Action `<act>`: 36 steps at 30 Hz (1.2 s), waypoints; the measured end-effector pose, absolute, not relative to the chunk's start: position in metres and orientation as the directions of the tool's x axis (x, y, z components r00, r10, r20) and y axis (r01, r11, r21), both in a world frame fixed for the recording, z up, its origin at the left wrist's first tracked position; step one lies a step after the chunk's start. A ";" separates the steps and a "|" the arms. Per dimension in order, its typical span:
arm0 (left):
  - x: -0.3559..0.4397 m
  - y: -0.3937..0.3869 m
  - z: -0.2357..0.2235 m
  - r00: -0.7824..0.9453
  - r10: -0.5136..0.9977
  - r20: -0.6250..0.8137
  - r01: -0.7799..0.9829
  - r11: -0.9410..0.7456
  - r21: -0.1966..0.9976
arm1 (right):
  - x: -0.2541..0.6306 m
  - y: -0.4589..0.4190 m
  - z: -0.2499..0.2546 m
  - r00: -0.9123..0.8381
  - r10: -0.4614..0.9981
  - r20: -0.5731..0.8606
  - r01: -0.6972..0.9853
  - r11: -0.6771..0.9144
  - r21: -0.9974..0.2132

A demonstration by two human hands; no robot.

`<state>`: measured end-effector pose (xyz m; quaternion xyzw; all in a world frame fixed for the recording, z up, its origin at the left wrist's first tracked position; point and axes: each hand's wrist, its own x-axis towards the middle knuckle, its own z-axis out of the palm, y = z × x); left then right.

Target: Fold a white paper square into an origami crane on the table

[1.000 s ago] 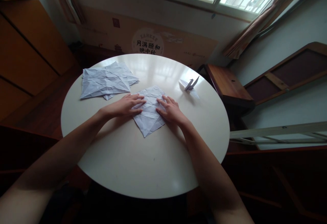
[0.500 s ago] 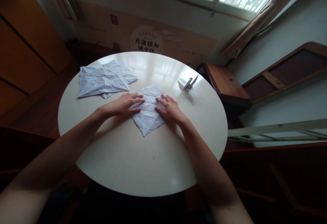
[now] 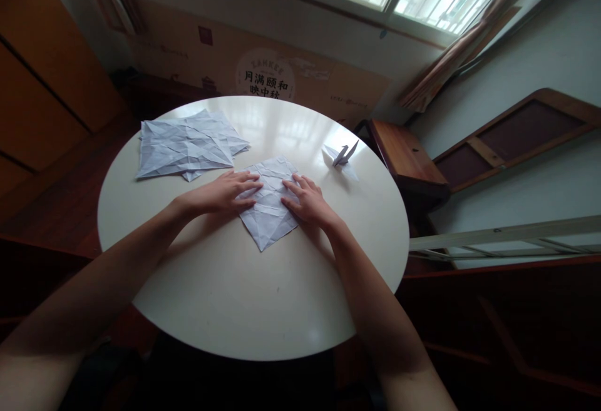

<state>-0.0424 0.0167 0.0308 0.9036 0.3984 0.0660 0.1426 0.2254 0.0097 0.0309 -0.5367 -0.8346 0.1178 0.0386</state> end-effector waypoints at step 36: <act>-0.047 0.023 0.020 0.681 0.730 0.049 0.688 -0.662 0.297 | 0.223 0.008 0.033 -0.419 0.906 -0.057 0.885 0.393 -0.249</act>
